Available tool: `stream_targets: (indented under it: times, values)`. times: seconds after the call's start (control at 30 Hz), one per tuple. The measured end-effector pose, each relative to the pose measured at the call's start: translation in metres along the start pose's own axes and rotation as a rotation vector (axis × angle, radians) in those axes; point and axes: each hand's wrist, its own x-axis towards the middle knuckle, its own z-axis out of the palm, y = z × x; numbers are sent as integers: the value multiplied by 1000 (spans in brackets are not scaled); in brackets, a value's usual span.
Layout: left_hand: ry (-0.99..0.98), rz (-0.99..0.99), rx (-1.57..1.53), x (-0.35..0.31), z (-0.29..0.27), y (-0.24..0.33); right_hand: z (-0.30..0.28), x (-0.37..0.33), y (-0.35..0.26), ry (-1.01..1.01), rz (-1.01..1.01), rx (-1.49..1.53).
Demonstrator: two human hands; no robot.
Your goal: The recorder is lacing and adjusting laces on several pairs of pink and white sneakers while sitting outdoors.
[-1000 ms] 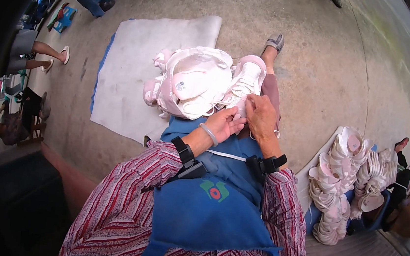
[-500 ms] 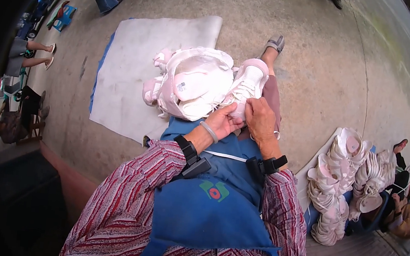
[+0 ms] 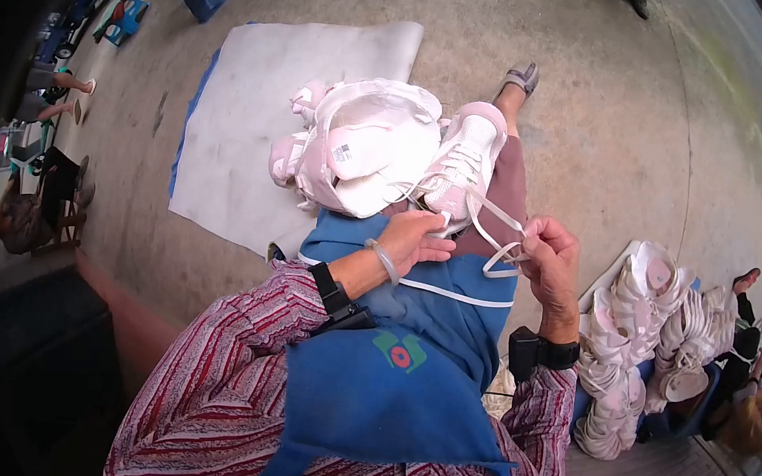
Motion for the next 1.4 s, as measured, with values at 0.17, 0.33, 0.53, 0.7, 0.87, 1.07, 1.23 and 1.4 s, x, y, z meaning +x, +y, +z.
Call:
stream_targets:
  times: [0.17, 0.33, 0.53, 0.7, 0.87, 1.07, 1.23, 1.4]
  values:
    - [-19, -42, 212, -21, 1, 17, -6, -54, -33, -327, -293, -8]
    - [-357, -116, 13, -8, 26, 28, 3, -78, -66, -882, -363, -18]
    - [-349, -41, 204, 7, 39, -1, -6, -78, -67, -998, -388, -56]
    - [-367, -136, 661, -20, 65, -14, -2, -50, -14, -239, 3, -160]
    - [-321, -10, 925, -9, 49, -16, 17, -4, 37, 54, -78, -716]
    - [-416, -71, 1057, -21, 20, 12, 35, 15, 47, 26, -157, -811]
    - [16, 372, 1319, -17, 10, 52, 38, 17, 69, 55, -303, -815]
    - [152, 896, 1495, 11, 5, 63, 52, 17, 60, 92, -152, -702]
